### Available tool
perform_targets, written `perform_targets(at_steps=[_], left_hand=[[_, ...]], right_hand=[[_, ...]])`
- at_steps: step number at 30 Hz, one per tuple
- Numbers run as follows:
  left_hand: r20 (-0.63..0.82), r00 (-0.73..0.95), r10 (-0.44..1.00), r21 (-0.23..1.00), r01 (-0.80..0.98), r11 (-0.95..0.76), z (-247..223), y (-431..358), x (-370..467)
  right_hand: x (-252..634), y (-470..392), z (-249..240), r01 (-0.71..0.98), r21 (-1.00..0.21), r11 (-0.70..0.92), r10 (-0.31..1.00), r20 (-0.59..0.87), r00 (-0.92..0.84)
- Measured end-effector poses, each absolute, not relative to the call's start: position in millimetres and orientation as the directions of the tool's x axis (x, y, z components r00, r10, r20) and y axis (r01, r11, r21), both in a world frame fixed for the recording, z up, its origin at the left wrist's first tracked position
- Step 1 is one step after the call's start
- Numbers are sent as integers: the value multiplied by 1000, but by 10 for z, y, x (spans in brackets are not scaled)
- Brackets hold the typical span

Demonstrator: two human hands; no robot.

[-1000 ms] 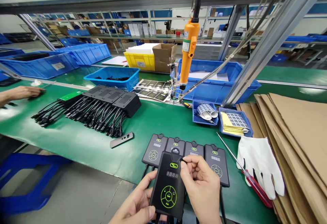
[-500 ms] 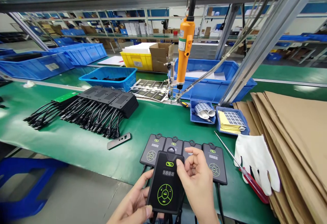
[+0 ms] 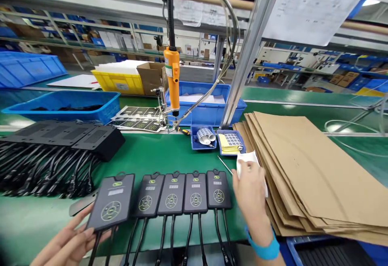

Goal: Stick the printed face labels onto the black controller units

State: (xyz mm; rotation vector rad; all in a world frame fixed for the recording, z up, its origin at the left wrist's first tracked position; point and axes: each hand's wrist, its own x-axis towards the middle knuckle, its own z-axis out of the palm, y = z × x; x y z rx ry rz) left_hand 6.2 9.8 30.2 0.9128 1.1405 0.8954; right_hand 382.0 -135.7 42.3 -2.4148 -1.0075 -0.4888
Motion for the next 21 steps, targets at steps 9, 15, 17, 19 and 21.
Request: perform_targets(at_steps=[9,15,17,19,21], left_hand=[[-161,121,980,987,31,158,82,380,-19],[297,276,914,745,533,-403,-36,570,-57],[359,317,878,648,593,-479,-50,594,-72],[381,329,864,632,590,-503,-70,586,-73],[396,324,859,644,568,-511,-98,561,-71]], right_hand=[[4350,-1546,273,588,129,-799,540,586,605],[3985,-1476,248,962,-132,-238,690,674,263],[3725,-1416,135,988,-123,-88,820,555,142],[3481,-1335,-56,997,-63,52,908,418,-21],[3291,-1231,-286,990,18,143,914,380,-139]])
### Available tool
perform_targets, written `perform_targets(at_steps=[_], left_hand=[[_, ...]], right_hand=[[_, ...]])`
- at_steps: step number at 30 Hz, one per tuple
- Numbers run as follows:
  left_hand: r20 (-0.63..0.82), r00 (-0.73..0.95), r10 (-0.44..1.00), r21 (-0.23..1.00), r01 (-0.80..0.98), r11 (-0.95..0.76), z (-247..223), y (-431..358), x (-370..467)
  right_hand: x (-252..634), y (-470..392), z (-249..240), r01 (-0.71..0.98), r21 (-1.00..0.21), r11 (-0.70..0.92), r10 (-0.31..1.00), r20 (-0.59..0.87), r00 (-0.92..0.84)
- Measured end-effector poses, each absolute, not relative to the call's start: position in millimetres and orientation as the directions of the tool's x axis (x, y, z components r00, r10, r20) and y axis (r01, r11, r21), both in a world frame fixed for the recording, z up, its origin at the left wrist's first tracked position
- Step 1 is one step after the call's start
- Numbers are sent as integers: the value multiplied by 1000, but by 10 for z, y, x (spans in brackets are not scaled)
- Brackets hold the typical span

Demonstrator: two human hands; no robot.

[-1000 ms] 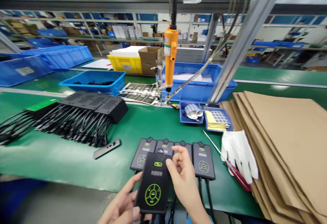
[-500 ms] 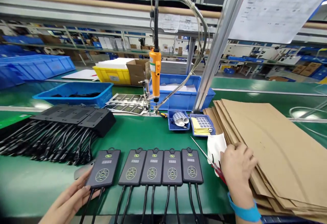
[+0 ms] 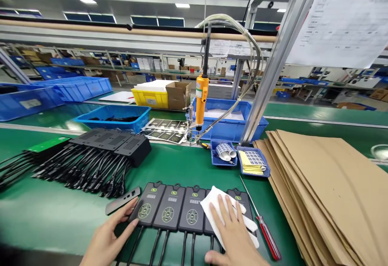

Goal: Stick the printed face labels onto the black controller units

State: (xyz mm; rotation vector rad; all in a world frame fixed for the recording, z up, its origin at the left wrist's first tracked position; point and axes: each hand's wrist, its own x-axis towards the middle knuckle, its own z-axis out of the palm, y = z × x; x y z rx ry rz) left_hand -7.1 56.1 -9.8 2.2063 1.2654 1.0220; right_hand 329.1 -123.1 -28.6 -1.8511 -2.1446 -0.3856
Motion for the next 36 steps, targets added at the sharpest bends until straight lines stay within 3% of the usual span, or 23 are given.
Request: perform_targets(at_steps=[5,7,10,13,15,18,24,29,33,36], left_hand=[[374,364,853,669,531,-520,-180,482,-102],[349,386,854,681,521,-514,-212,455,-114],[333,395,856,709,495,-503,-255,436,-116],[366,385,847,719,461,-520,-305,442,-117],[379,404,833,706,455,-542,-350,450,-128],[400,443,802,660,467,-588,-428,457,-149],[476,460,749,570,487,-661,-487,487,-153],[408,474,780,602,503,-621,-413,539,-171],[425,468,775,597,498,-629,-400,583,-188],[426,432,795,615,505,-605,-394,576,-160]], right_hand=[[3027,-882,-592,919,144,367,816,424,-393],[2940,-730,-513,900,79,429,826,369,-426],[2750,-497,-280,910,-109,400,890,285,-357],[2481,-228,-73,792,-271,548,837,188,-514],[2294,-37,18,755,-349,555,827,142,-543],[2069,172,106,821,-394,413,908,111,-403],[1984,92,186,665,-429,611,765,106,-635],[2045,-219,115,762,-387,520,853,184,-489],[2342,-542,-42,810,-455,370,923,81,-376],[2827,-879,-298,899,-402,174,984,47,-169]])
